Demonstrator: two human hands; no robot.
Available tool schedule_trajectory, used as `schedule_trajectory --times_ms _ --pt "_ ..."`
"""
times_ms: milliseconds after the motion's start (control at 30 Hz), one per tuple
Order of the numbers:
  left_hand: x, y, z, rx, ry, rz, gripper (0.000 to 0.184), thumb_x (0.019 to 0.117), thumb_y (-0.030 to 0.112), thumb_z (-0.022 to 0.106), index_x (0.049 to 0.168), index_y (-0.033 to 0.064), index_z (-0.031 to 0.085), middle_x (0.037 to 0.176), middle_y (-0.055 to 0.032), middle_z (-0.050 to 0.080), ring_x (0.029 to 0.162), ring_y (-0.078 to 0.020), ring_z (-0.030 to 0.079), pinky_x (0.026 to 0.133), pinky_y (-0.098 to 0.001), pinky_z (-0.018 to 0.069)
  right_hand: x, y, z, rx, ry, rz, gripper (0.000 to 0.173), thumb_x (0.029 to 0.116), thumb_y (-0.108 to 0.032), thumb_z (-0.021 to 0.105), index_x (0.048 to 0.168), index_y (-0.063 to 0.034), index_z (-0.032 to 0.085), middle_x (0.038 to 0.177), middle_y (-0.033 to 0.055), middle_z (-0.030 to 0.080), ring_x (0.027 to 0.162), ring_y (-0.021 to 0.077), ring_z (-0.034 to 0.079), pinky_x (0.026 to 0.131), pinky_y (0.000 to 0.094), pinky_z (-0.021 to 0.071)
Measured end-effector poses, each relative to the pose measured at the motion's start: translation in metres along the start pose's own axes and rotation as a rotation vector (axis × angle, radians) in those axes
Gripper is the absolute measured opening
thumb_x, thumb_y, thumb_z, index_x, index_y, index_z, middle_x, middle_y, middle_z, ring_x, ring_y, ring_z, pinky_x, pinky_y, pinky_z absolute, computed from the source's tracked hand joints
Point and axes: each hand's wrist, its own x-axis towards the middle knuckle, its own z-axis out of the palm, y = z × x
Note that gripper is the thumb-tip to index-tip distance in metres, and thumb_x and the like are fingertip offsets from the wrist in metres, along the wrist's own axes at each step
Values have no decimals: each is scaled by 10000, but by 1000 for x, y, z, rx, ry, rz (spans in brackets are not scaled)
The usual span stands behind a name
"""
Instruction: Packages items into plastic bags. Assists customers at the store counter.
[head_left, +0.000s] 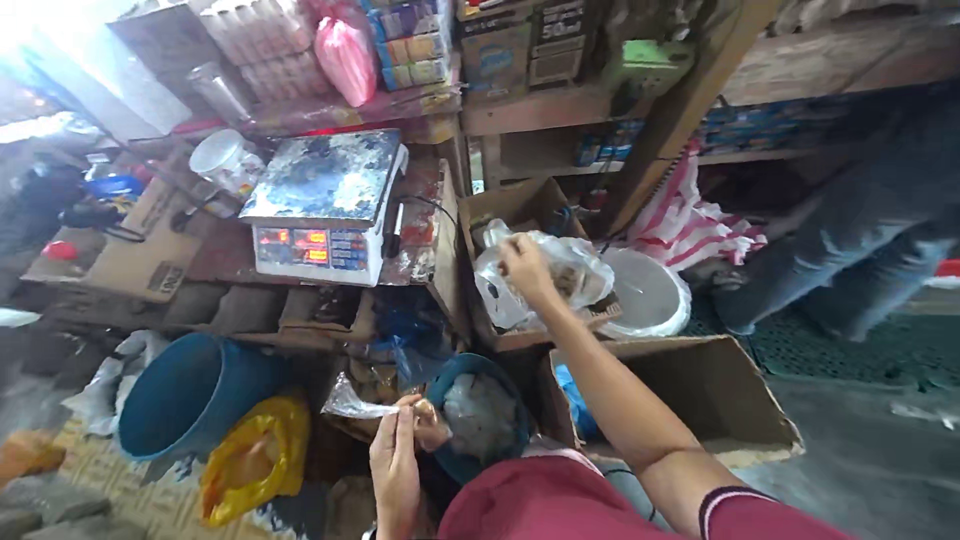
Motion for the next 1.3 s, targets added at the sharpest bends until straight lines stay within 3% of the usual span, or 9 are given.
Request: schedule_trajectory --times_ms 167,267,400,567,733,833,1033,1200,1300 --pt "-10 6 -7 -128 122 -84 338 1040 64 367 1003 27 701 921 20 755 844 -59 725 800 -251 614 66 -26 94 -309 -221 -343 266 1036 -64 534 1218 35 700 1217 279 666 1149 422 644 1014 552 494" --pt "-17 8 -12 -403 167 -123 459 1036 125 267 842 155 682 845 29 734 878 -107 722 870 -297 596 119 -45 132 -623 -409 -222 382 1031 -114 494 1374 -137 661 1376 258 596 1243 456 594 1001 657 480" --pt "-21 6 -23 -771 254 -96 398 992 255 438 645 213 627 680 51 644 783 -124 700 945 -382 569 135 -57 143 -789 -421 -122 368 1022 -291 563 1257 -38 691 1338 258 626 1246 462 593 978 688 465" --pt "-28 9 -27 -841 265 -152 147 767 103 775 826 179 663 775 1 689 808 -173 727 914 -468 606 116 -72 139 -785 -294 21 531 943 -229 657 1377 43 517 1280 292 630 1188 465 629 917 659 510" --pt "-23 5 -26 -464 216 -154 396 694 -104 466 963 181 523 936 103 658 899 -44 667 835 -290 592 90 -66 92 -382 -210 45 344 999 -239 586 1196 38 640 1129 266 669 1040 410 668 854 603 527" --pt "-8 4 -24 -383 197 -173 392 675 -84 460 974 158 536 841 97 647 699 -11 644 577 -209 564 24 -50 70 21 -298 17 353 1088 -233 449 1377 -50 536 938 179 646 661 235 623 612 403 551" --pt "21 11 -16 -389 25 -118 662 787 -79 525 1433 6 402 1162 -13 628 957 -81 679 817 -281 605 -94 -9 71 152 -797 93 353 996 -350 656 1130 -25 682 796 -3 590 589 22 461 557 216 407" --pt "30 12 1 -639 -43 -132 474 881 -2 583 1346 43 500 1141 -22 708 1003 -117 710 847 -300 614 -141 -9 70 322 -701 -51 225 963 -223 698 980 -1 663 776 -36 607 682 -31 551 657 160 475" --pt "27 14 14 -683 -25 -273 210 991 132 588 1187 69 631 993 -30 755 864 -106 738 761 -290 630 -149 -16 61 260 -618 -198 225 956 -200 711 922 23 697 793 10 641 718 -17 567 675 163 474"
